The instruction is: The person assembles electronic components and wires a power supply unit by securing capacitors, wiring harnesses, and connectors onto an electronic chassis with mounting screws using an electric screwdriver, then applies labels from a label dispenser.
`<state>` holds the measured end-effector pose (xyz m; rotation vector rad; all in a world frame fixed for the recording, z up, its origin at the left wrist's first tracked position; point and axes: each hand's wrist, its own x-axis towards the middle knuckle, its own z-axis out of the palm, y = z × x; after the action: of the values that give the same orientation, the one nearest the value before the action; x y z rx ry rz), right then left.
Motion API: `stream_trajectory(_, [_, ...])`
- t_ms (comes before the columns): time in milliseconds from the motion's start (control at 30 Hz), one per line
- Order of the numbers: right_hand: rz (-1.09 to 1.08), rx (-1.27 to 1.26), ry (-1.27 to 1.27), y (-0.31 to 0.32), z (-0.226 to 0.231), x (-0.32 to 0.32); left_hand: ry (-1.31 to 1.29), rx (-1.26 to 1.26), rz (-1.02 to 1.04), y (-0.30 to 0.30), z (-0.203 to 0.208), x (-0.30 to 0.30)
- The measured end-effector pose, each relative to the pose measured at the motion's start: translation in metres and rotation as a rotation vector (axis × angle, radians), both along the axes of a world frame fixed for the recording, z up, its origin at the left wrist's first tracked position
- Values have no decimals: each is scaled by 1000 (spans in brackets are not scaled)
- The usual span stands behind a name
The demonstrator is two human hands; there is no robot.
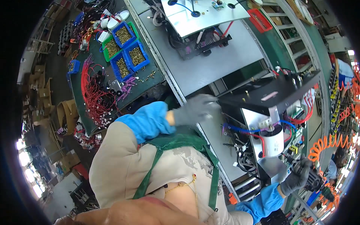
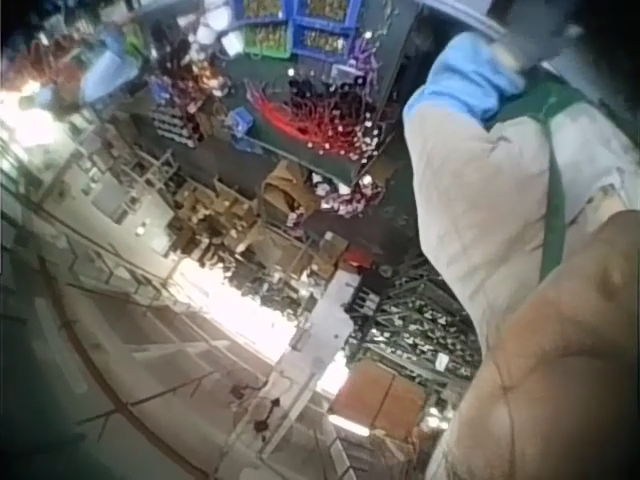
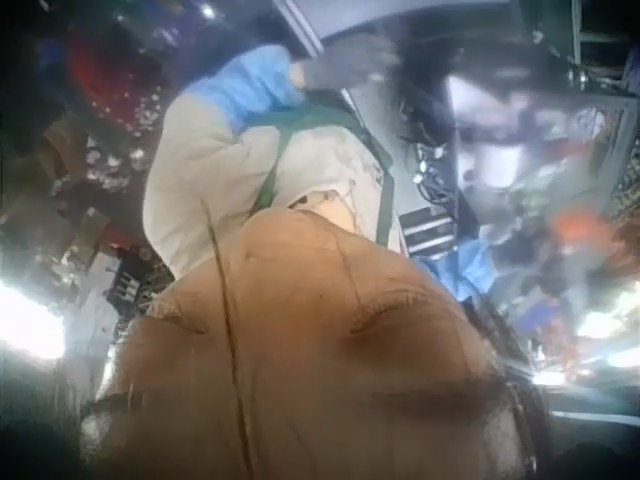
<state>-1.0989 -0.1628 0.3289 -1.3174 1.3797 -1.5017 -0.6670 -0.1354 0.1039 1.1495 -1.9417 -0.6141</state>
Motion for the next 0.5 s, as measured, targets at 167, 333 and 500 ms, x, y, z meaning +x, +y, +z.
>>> stream_trajectory(167, [-69,32,-36,1,0,2,31,568,858,34,-40,165])
stream_trajectory(333, [-84,102,-105,-4,3,16,-326,453,1250,35,-105,271])
stream_trajectory(500, [-131,131,53,-11,9,31,-274,430,1067,31,-123,310])
